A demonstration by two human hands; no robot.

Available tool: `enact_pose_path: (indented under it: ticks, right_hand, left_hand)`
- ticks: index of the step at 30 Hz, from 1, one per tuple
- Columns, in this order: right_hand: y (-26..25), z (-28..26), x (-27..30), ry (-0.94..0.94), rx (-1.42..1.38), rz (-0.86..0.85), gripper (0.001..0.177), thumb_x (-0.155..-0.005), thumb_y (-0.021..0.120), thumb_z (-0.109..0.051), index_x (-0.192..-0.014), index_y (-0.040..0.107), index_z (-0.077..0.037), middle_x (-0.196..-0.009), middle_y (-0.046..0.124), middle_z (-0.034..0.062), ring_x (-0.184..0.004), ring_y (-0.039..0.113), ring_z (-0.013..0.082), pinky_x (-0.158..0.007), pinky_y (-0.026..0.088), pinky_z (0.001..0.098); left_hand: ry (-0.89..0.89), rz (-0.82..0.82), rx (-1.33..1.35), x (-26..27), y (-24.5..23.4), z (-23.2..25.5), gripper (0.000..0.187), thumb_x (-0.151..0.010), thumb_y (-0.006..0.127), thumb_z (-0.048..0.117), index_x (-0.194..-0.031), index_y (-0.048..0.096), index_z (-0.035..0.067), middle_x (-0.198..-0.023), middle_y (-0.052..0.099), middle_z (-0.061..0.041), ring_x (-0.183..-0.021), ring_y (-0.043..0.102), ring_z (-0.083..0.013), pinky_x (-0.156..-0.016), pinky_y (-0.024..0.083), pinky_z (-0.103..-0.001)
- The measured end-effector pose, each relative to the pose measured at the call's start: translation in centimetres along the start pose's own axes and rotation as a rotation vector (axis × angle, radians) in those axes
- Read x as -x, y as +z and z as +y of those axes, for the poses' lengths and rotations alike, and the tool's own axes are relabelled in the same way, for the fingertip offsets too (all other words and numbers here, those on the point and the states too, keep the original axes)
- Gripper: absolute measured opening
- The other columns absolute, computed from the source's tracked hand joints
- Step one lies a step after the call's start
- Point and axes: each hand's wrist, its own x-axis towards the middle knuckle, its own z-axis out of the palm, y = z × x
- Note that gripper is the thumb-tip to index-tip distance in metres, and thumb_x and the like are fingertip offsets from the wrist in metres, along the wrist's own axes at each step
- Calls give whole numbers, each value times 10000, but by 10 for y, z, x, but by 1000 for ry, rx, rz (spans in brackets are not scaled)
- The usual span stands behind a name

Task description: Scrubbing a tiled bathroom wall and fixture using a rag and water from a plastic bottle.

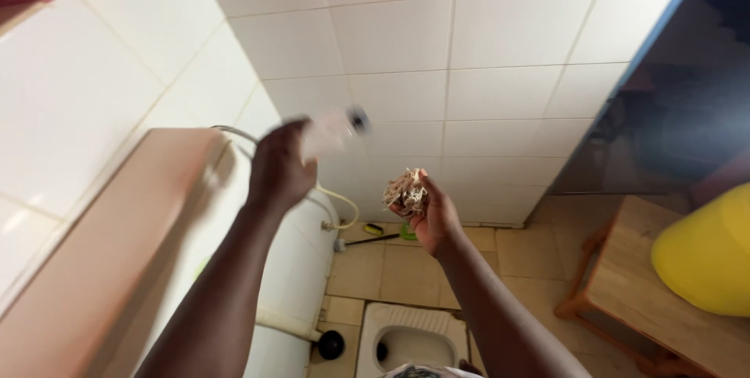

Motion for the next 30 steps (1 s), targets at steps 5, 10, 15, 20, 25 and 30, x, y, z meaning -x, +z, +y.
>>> enact_pose_path:
  ticks: [5,10,15,20,25,30]
  right_hand:
    - [-28,-8,-2,-43,-46,66,520,-1006,537,-415,-1297,535,16,-1222,665,201,-1056,701,312,-855,618,459]
    - [-41,-7,-7,-19,17,106,436,-1032,488,-303,-1296,553,37,-1230,679,189,-1090,700,296,-890,634,450]
    - [-39,0,-16,-16,70,72,406,-1043,471,-288,-1260,564,43,-1203,688,182,-1063,709,290,-885,640,432]
    - [-34,4,-22,-5,95,68,385,-1049,486,-283,-1243,574,38,-1179,689,174,-1048,705,282,-879,635,437]
    - [-29,12,-27,13,95,26,387,-1040,482,-279,-1244,586,34,-1180,696,167,-1042,709,278,-881,640,442]
    - [-16,9,-17,49,126,68,383,-1056,489,-280,-1253,586,34,-1191,693,163,-1054,705,272,-895,625,448]
  left_hand:
    - [140,-245,-144,19,34,28,601,-779,602,-83,-1363,601,58,-1292,661,-110,-1259,577,-280,-1161,357,-451]
    - [228,-285,-243,17,40,45,626,-765,570,-110,-1362,615,75,-1213,681,-58,-1150,590,-236,-1165,322,-453]
    - [235,-244,-342,10,34,57,546,-815,573,-96,-1329,647,71,-1176,689,-39,-1141,592,-240,-1181,325,-453]
    - [218,-155,-349,13,40,39,472,-846,587,-74,-1297,664,46,-1169,701,-68,-1123,606,-244,-1170,333,-462]
    - [203,-218,-382,17,21,45,501,-796,592,-78,-1272,684,49,-1092,720,-68,-1093,613,-251,-1160,335,-455]
    - [176,-164,-371,20,21,35,427,-847,591,-58,-1241,704,61,-1069,727,-58,-1104,620,-244,-1162,337,-455]
